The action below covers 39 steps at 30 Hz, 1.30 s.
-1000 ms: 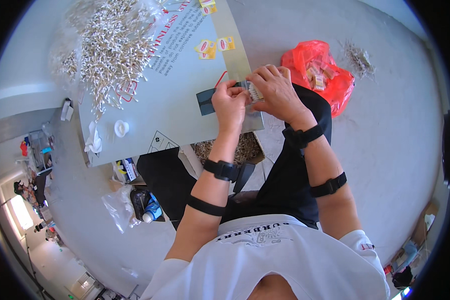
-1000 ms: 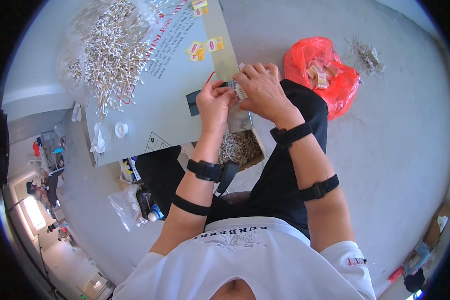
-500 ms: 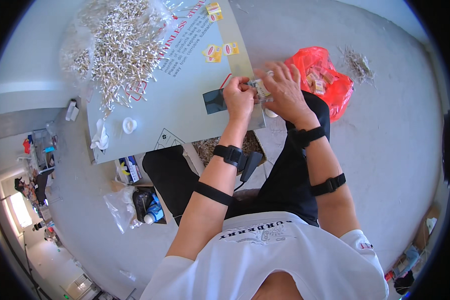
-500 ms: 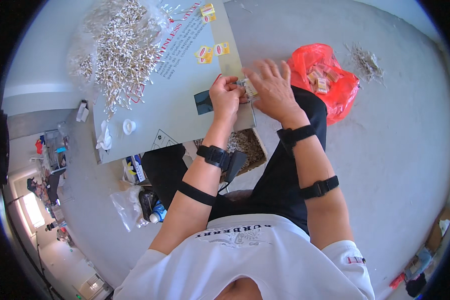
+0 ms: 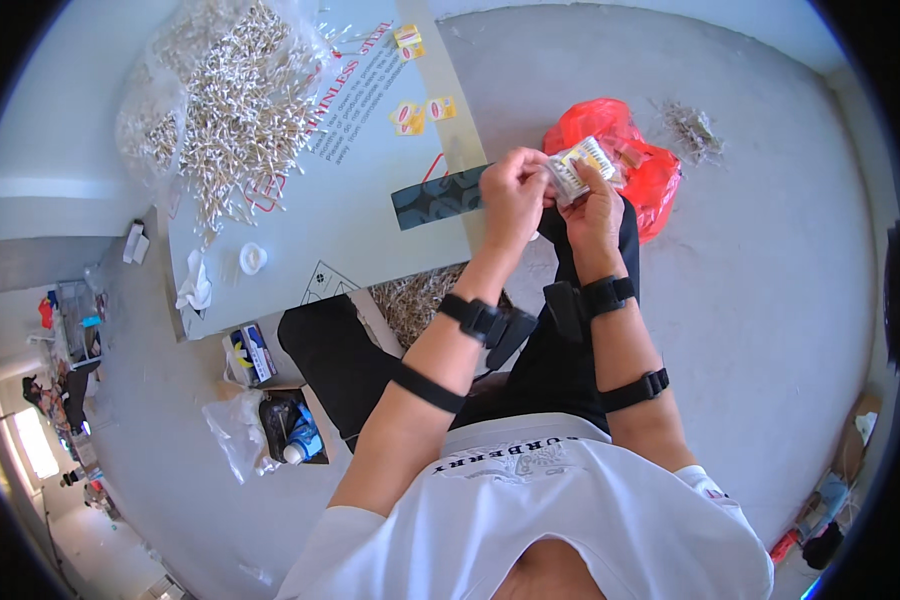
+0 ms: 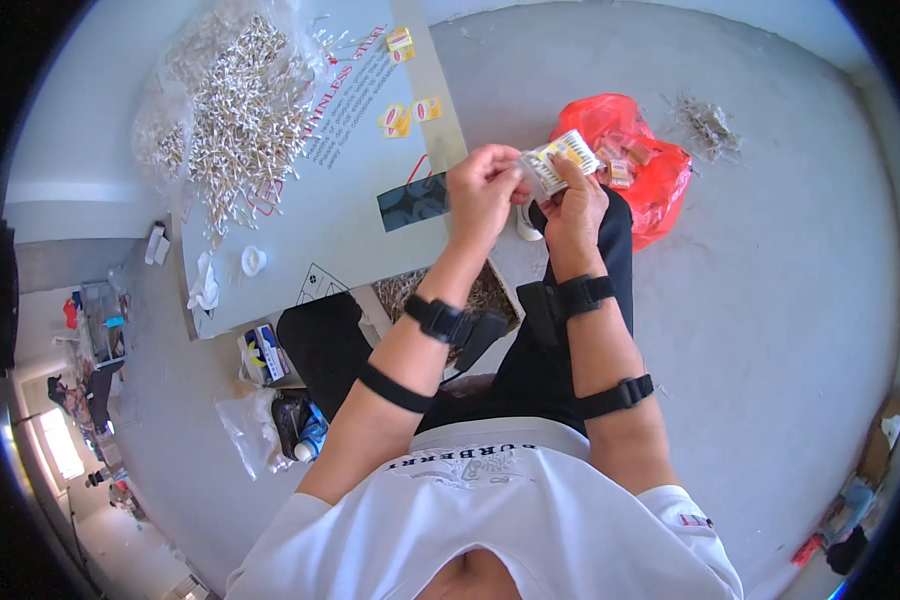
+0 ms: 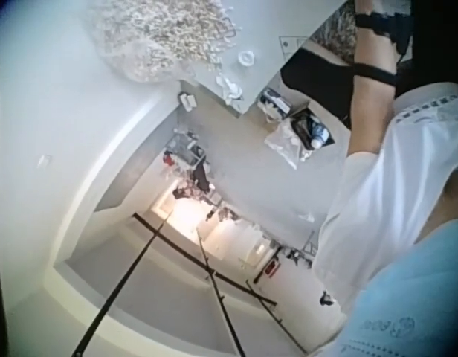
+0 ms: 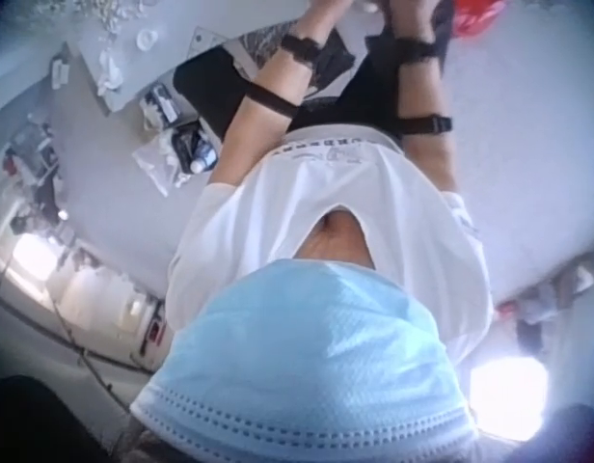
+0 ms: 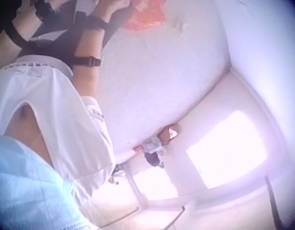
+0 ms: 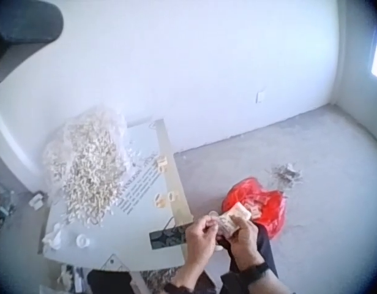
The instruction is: Arrange and pack cotton swabs into small plastic containers or bags.
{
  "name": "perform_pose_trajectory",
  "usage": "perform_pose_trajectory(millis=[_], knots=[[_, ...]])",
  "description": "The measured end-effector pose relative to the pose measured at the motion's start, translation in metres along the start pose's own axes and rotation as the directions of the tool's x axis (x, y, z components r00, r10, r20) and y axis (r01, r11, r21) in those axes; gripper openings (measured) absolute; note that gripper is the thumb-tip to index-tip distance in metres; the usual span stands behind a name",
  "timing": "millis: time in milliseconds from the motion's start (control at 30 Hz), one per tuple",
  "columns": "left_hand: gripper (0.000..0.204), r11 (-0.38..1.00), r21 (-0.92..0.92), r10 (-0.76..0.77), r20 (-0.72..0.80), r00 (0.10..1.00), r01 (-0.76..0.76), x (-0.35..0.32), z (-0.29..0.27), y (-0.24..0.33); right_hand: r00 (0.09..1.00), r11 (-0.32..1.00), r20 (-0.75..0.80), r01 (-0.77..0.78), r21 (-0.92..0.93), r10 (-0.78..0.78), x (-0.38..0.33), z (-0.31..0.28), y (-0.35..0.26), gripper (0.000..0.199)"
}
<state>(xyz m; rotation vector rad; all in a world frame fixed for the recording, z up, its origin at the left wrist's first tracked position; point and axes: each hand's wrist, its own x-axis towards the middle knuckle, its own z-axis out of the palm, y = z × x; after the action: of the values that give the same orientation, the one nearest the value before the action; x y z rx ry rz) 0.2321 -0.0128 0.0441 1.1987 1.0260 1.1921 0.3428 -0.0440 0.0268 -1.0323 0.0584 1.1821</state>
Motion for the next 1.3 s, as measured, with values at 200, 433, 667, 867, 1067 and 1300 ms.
perform_pose_trajectory(millis=[200,433,667,867,1067,1300], knots=[[0.053,0.543,0.552,0.517,0.374,0.77,-0.632,-0.032,-0.056,0.062,0.89,0.904,0.159,-0.422,-0.07,0.427,-0.028,0.016,-0.009,0.016],[0.026,0.405,0.645,0.565,0.38,0.732,-0.648,-0.064,-0.1,0.065,0.681,0.678,0.152,-0.629,-0.381,0.716,-0.056,0.041,0.031,0.014],[0.017,0.506,0.684,0.591,0.167,0.789,-0.525,-0.066,-0.138,0.046,0.857,0.649,0.277,-0.085,-0.756,0.435,-0.068,0.054,0.046,0.017],[0.019,0.618,0.668,0.47,0.11,0.876,-0.415,-0.058,-0.151,0.034,0.531,0.398,0.841,0.797,-0.455,-0.102,-0.075,0.056,0.061,0.035],[0.023,0.656,0.605,0.487,0.119,0.865,-0.452,-0.059,-0.152,0.028,0.366,0.206,0.905,0.923,-0.324,-0.215,-0.062,0.054,0.064,0.016],[0.016,0.779,0.502,0.402,0.058,0.914,-0.375,-0.055,-0.152,0.028,0.395,0.275,0.914,0.892,-0.358,-0.093,-0.055,0.061,0.057,0.012]])
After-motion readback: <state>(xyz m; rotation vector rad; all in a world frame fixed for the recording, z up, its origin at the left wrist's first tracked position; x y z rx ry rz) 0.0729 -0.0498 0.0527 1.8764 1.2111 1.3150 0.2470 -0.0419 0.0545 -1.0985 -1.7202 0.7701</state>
